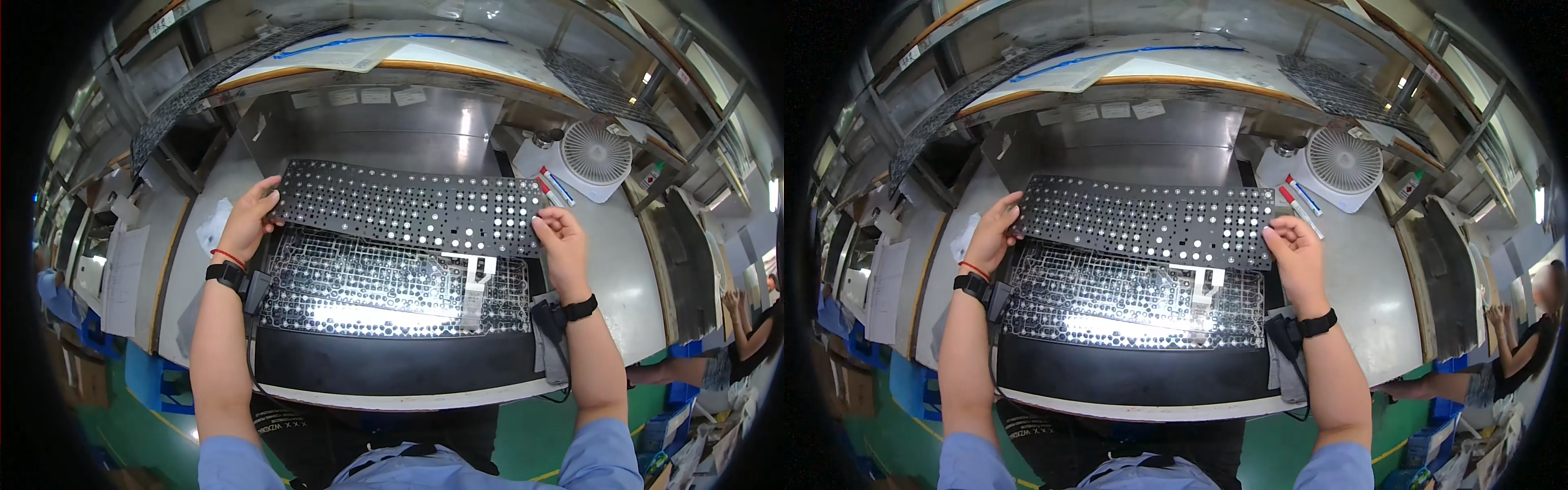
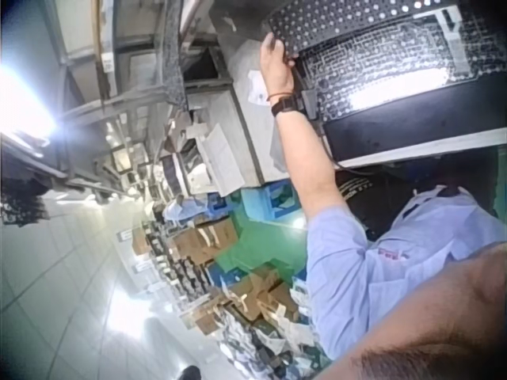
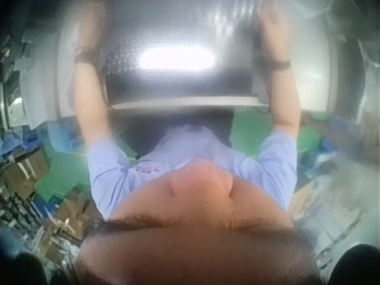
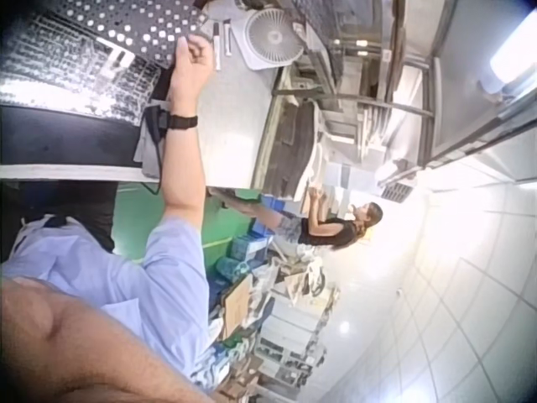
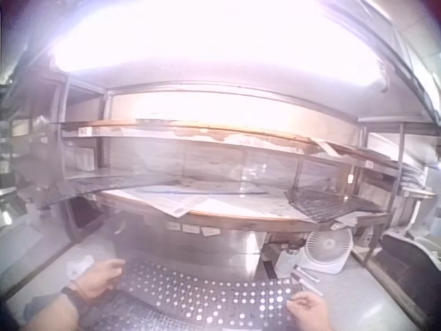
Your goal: Inspect several keyboard base and membrane layers at a factory workstation.
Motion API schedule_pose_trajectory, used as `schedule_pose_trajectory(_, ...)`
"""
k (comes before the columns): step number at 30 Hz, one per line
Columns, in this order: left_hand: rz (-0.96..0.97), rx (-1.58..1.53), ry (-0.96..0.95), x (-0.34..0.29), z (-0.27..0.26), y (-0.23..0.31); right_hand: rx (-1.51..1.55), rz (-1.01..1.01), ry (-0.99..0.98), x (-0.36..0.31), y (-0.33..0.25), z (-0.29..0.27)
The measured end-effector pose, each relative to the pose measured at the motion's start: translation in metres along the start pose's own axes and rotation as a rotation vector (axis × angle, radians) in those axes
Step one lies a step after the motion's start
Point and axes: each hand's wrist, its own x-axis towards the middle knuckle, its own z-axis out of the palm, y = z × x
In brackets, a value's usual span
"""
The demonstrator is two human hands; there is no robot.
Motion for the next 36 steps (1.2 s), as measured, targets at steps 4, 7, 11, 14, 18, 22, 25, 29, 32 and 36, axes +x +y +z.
schedule_pose_trajectory(4, -0.071, 0.023, -0.029, 0.005, -0.006, -0.004, 0.050, -0.004, 0.008, 0.001, 0.000, 0.005)
schedule_pose_trajectory(7, -0.062, -0.042, -0.047, 0.007, -0.007, -0.009, 0.013, 0.008, -0.030, 0.000, -0.001, 0.000)
schedule_pose_trajectory(11, -0.004, -0.156, 0.040, 0.010, -0.017, -0.016, 0.024, 0.074, -0.018, -0.001, -0.013, 0.007)
schedule_pose_trajectory(14, 0.019, -0.230, 0.038, 0.014, -0.025, -0.018, -0.036, 0.123, -0.042, 0.001, -0.009, 0.006)
schedule_pose_trajectory(18, 0.026, -0.378, 0.213, 0.010, -0.003, -0.007, -0.516, 0.042, -0.222, 0.000, 0.000, -0.001)
schedule_pose_trajectory(22, -0.003, -0.326, 0.133, 0.011, -0.016, -0.011, -0.811, -0.136, -0.493, -0.007, -0.007, 0.000)
schedule_pose_trajectory(25, -0.025, -0.276, 0.105, 0.012, -0.023, -0.013, -0.734, 0.108, -0.509, -0.005, -0.010, 0.001)
schedule_pose_trajectory(29, -0.046, -0.245, 0.068, 0.010, -0.018, -0.012, -0.671, 0.143, -0.480, -0.004, -0.008, 0.001)
schedule_pose_trajectory(32, -0.047, -0.233, 0.078, 0.007, -0.008, -0.009, -0.578, 0.096, -0.435, -0.003, -0.003, 0.000)
schedule_pose_trajectory(36, -0.071, -0.225, -0.019, 0.004, -0.007, -0.006, -0.538, 0.082, -0.373, -0.002, -0.003, 0.001)
